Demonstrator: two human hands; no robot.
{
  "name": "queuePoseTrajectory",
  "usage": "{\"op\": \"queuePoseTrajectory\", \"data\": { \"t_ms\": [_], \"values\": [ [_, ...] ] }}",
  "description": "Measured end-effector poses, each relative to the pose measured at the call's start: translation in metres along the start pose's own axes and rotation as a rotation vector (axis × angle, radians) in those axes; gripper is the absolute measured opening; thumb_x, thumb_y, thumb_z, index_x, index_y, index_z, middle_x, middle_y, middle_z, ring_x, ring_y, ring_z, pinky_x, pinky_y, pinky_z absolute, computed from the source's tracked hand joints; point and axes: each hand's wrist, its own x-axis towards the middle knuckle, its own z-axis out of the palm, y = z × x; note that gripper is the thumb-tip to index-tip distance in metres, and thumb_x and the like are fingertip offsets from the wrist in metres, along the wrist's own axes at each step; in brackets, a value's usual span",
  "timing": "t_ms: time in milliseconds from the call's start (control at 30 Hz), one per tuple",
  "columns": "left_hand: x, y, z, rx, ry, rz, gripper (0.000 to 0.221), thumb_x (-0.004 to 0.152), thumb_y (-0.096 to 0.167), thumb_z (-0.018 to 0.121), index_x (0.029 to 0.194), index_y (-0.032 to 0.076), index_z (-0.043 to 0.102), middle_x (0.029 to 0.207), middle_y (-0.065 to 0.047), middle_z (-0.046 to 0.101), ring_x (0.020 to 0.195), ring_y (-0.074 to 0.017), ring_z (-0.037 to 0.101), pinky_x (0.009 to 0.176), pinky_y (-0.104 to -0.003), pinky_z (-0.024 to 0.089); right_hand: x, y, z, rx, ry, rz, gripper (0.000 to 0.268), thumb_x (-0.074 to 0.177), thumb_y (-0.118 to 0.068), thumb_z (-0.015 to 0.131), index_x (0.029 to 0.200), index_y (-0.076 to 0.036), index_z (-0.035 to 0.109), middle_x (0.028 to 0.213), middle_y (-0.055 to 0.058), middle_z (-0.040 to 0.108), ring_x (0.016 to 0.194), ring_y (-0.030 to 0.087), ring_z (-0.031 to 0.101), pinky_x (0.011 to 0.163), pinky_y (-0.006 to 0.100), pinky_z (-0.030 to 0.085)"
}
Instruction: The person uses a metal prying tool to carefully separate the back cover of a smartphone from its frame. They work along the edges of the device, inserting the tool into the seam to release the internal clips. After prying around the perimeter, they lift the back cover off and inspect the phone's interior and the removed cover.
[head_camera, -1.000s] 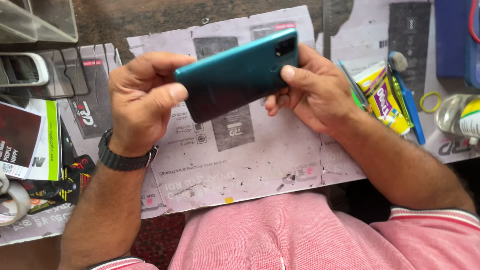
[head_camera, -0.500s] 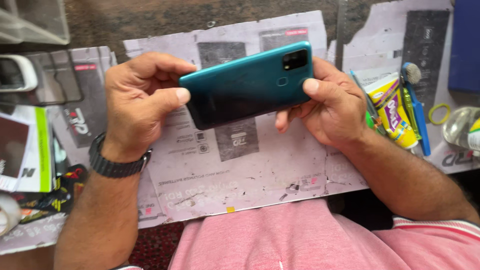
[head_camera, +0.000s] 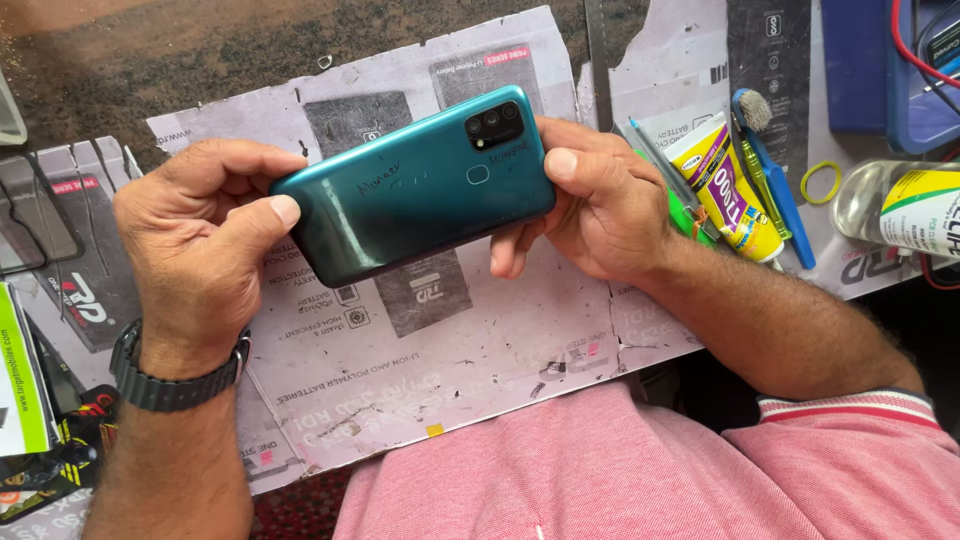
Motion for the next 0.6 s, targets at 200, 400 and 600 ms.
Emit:
{"op": "queuePoseTrajectory", "data": {
  "t_ms": [200,400,600],
  "values": [
    [0.001,0.001,0.001,0.013,-0.002,0.007,0.018,0.098,-0.013,0.063,0.115,-0.009,0.069,0.101,-0.011,0.073,0.086,-0.0101,0.069,0.08,-0.019,0.058,0.001,-0.001,0.001,-0.022,0.007,0.006,0.061,0.107,-0.03,0.048,0.15,0.013,0.04,0.121,0.029,0.066,0.088,0.039,0.074,0.076,0.047,0.065],
    [0.002,0.007,0.006,0.053,0.012,-0.057,0.021,0.093,-0.01,0.063,0.113,-0.006,0.068,0.1,-0.008,0.071,0.088,-0.0088,0.068,0.081,-0.019,0.057,0.002,-0.002,0.001,-0.025,0.02,0.016,0.062,0.107,-0.03,0.048,0.152,0.012,0.039,0.122,0.028,0.066,0.088,0.038,0.074,0.076,0.046,0.065],
    [0.006,0.022,0.021,0.392,-0.135,0.198,0.059,0.08,0.016,0.085,0.129,-0.002,0.06,0.107,-0.013,0.066,0.093,-0.0193,0.066,0.083,-0.029,0.057,0.004,-0.001,0.005,-0.012,0.056,0.025,0.064,0.108,-0.027,0.048,0.159,0.009,0.033,0.118,0.026,0.066,0.087,0.037,0.074,0.076,0.045,0.065]
  ]
}}
